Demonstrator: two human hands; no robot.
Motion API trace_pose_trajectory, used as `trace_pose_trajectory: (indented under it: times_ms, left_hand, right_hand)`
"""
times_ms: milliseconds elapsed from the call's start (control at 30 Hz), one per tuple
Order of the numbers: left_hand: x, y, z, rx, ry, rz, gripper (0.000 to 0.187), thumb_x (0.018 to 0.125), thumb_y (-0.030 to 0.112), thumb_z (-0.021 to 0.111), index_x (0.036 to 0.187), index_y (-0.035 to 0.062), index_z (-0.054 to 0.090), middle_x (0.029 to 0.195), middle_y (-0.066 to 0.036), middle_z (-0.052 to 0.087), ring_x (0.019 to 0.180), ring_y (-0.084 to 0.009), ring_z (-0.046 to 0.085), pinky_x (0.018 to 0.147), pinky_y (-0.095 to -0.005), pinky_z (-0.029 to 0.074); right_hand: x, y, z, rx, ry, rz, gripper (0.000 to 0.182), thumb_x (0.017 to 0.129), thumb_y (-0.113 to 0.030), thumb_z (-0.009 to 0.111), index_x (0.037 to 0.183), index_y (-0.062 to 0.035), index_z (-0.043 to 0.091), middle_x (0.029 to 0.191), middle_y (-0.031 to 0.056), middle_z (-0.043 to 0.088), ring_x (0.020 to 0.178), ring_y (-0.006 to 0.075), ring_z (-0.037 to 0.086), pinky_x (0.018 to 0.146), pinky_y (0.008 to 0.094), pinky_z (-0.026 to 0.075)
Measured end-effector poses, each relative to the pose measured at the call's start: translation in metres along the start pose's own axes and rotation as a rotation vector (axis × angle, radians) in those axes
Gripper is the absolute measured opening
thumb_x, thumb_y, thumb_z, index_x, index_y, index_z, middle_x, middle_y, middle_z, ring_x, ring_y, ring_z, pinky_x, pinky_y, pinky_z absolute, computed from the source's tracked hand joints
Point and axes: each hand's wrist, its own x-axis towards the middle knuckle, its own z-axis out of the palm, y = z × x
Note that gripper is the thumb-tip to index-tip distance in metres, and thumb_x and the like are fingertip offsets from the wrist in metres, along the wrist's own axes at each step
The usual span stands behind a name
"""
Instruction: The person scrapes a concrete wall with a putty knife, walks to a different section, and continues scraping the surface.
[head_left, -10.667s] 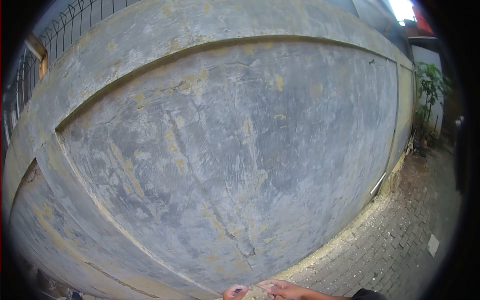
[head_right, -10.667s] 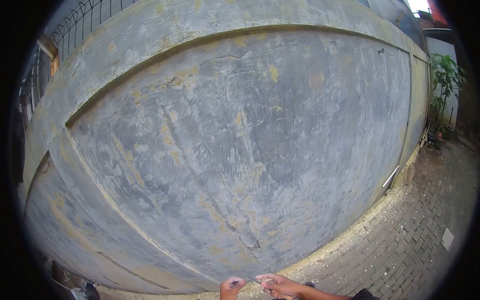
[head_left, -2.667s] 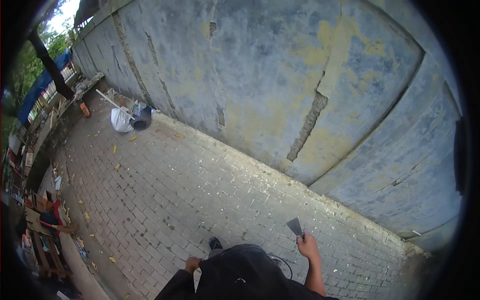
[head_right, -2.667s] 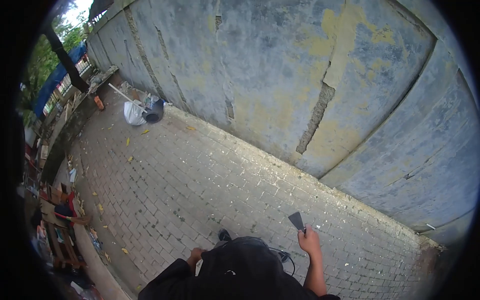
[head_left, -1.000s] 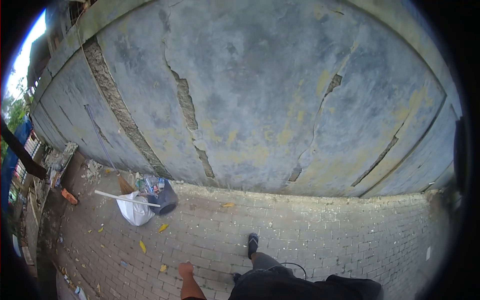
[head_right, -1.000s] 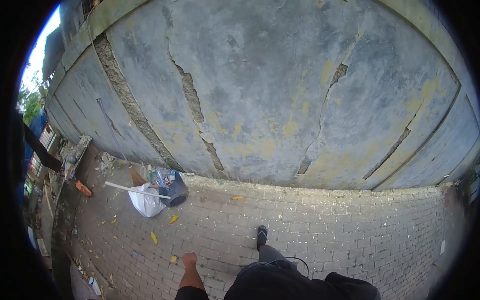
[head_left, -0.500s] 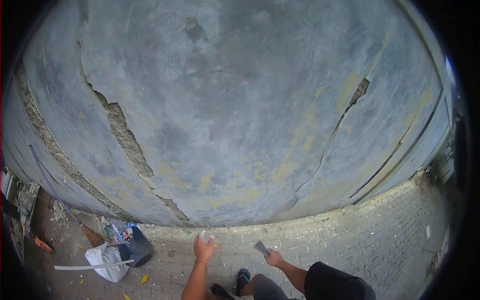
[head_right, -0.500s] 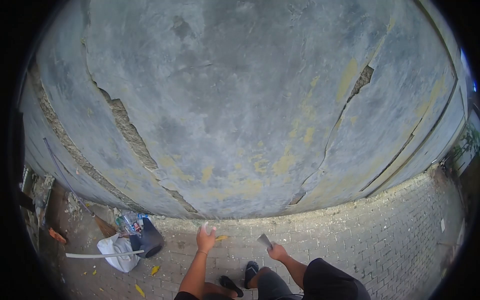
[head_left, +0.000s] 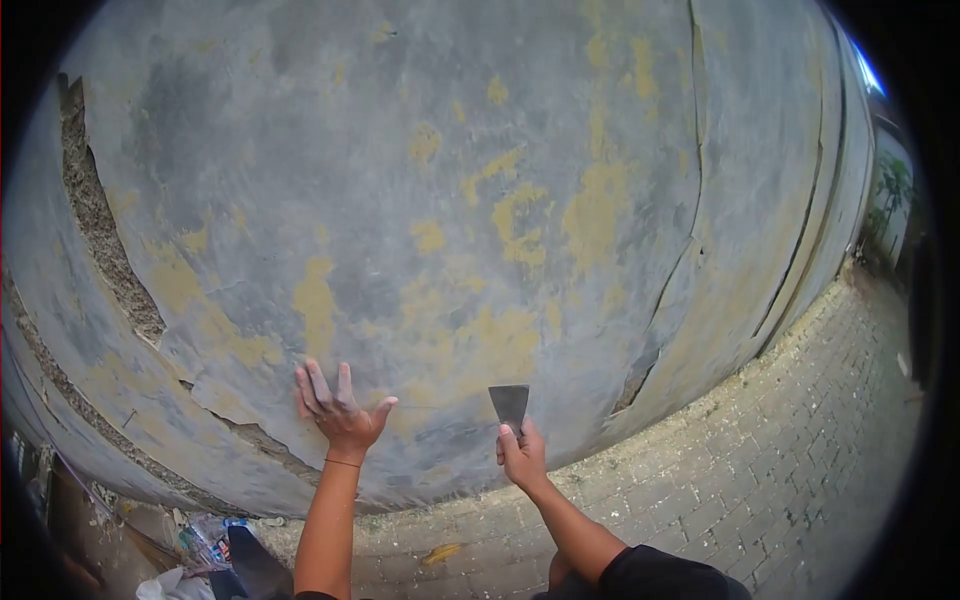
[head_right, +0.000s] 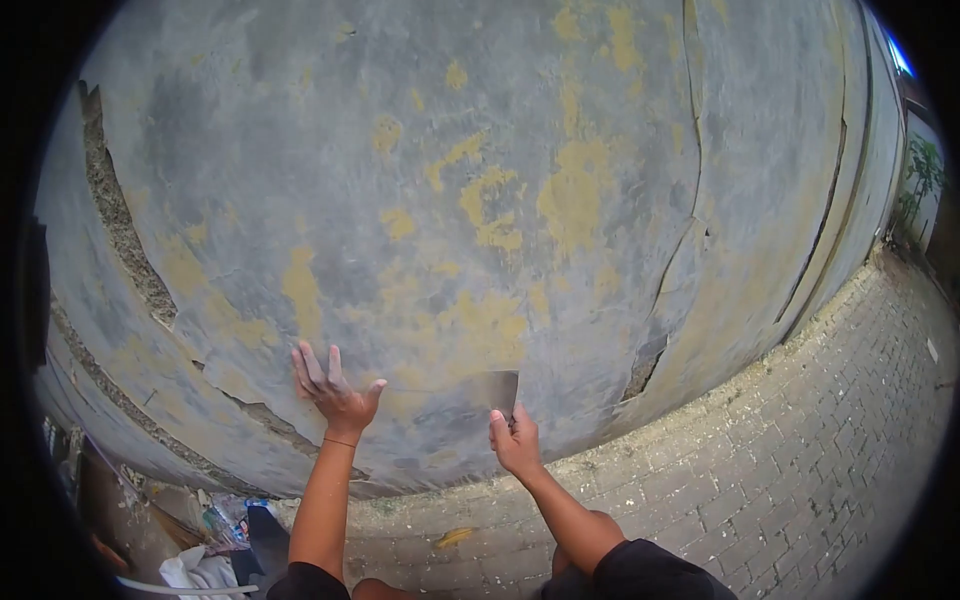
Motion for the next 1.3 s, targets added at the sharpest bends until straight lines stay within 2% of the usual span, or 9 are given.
trace_pose_trajectory:
  times_ms: [167, 267, 300, 500, 700, 767, 867, 1067, 1300]
  left_hand:
    - [0.003, 0.004, -0.006, -0.043, 0.030, -0.023, 0.076, 0.088, 0.067, 0.036, 0.137, 0.0088, 0.033, 0.145, -0.021, 0.022, 0.135, -0.0395, 0.019, 0.103, -0.0531, 0.017]
    - [0.021, -0.009, -0.011, -0.048, 0.057, 0.043, 0.072, 0.088, 0.066, 0.036, 0.134, 0.0097, 0.035, 0.142, -0.019, 0.026, 0.133, -0.0392, 0.022, 0.102, -0.0523, 0.018]
    - [0.037, -0.013, -0.010, -0.023, 0.173, 0.094, 0.066, 0.088, 0.066, 0.038, 0.126, 0.0120, 0.042, 0.137, -0.017, 0.033, 0.129, -0.0368, 0.029, 0.100, -0.0478, 0.021]
    - [0.050, -0.016, -0.001, 0.050, 0.224, 0.109, 0.067, 0.089, 0.066, 0.034, 0.130, 0.0140, 0.040, 0.140, -0.015, 0.032, 0.131, -0.0340, 0.028, 0.101, -0.0455, 0.021]
    - [0.048, -0.018, 0.001, 0.043, 0.212, 0.120, 0.067, 0.089, 0.065, 0.033, 0.133, 0.0150, 0.039, 0.142, -0.013, 0.032, 0.133, -0.0321, 0.027, 0.103, -0.0445, 0.018]
    - [0.048, -0.019, 0.001, 0.040, 0.216, 0.125, 0.066, 0.090, 0.065, 0.033, 0.133, 0.0153, 0.039, 0.143, -0.013, 0.032, 0.133, -0.0319, 0.027, 0.103, -0.0444, 0.018]
    - [0.045, -0.020, 0.001, 0.030, 0.214, 0.148, 0.063, 0.091, 0.061, 0.034, 0.135, 0.0156, 0.038, 0.145, -0.013, 0.030, 0.134, -0.0313, 0.025, 0.105, -0.0450, 0.017]
    - [0.044, -0.021, 0.002, 0.022, 0.213, 0.137, 0.063, 0.090, 0.064, 0.034, 0.133, 0.0177, 0.041, 0.143, -0.012, 0.033, 0.133, -0.0307, 0.026, 0.103, -0.0422, 0.018]
    - [0.047, -0.021, 0.002, 0.015, 0.237, 0.129, 0.057, 0.091, 0.059, 0.038, 0.131, 0.0187, 0.043, 0.142, -0.010, 0.035, 0.132, -0.0271, 0.028, 0.102, -0.0399, 0.019]
  right_hand:
    - [-0.010, 0.036, -0.024, 0.199, -0.054, 0.092, 0.023, 0.099, -0.023, 0.044, 0.099, -0.0023, 0.053, 0.061, 0.0004, 0.049, 0.048, 0.0071, 0.046, 0.045, 0.0215, 0.038]
    - [0.000, 0.012, -0.027, 0.140, -0.080, 0.063, 0.024, 0.099, -0.024, 0.044, 0.100, -0.0022, 0.053, 0.062, 0.0003, 0.050, 0.048, 0.0069, 0.046, 0.044, 0.0218, 0.038]
    - [0.008, 0.004, -0.025, 0.141, -0.074, 0.063, 0.024, 0.099, -0.024, 0.044, 0.100, -0.0022, 0.053, 0.062, 0.0003, 0.050, 0.048, 0.0069, 0.046, 0.044, 0.0218, 0.038]
    - [0.023, 0.007, -0.027, 0.229, -0.051, 0.024, 0.023, 0.099, -0.025, 0.044, 0.100, -0.0039, 0.052, 0.061, -0.0021, 0.047, 0.048, 0.0059, 0.045, 0.044, 0.0219, 0.037]
    - [0.016, 0.026, -0.021, 0.376, -0.003, 0.176, 0.021, 0.097, -0.027, 0.048, 0.097, -0.0060, 0.052, 0.059, -0.0044, 0.044, 0.049, 0.0041, 0.041, 0.044, 0.0218, 0.034]
    - [0.018, 0.022, -0.012, 0.176, -0.001, 0.098, 0.024, 0.097, -0.028, 0.050, 0.096, -0.0050, 0.053, 0.061, -0.0043, 0.045, 0.051, 0.0035, 0.040, 0.046, 0.0218, 0.033]
    - [0.010, 0.042, -0.002, 0.119, 0.065, 0.031, 0.026, 0.097, -0.029, 0.049, 0.096, -0.0041, 0.055, 0.063, -0.0045, 0.046, 0.053, 0.0034, 0.040, 0.047, 0.0223, 0.034]
    - [0.012, 0.007, 0.009, 0.153, 0.044, 0.161, 0.029, 0.097, -0.030, 0.049, 0.098, -0.0020, 0.056, 0.064, -0.0034, 0.047, 0.056, 0.0056, 0.042, 0.052, 0.0238, 0.037]
    - [0.000, 0.037, 0.026, 0.047, 0.089, 0.102, 0.033, 0.096, -0.033, 0.048, 0.100, -0.0011, 0.057, 0.066, 0.0009, 0.051, 0.060, 0.0085, 0.045, 0.056, 0.0262, 0.040]
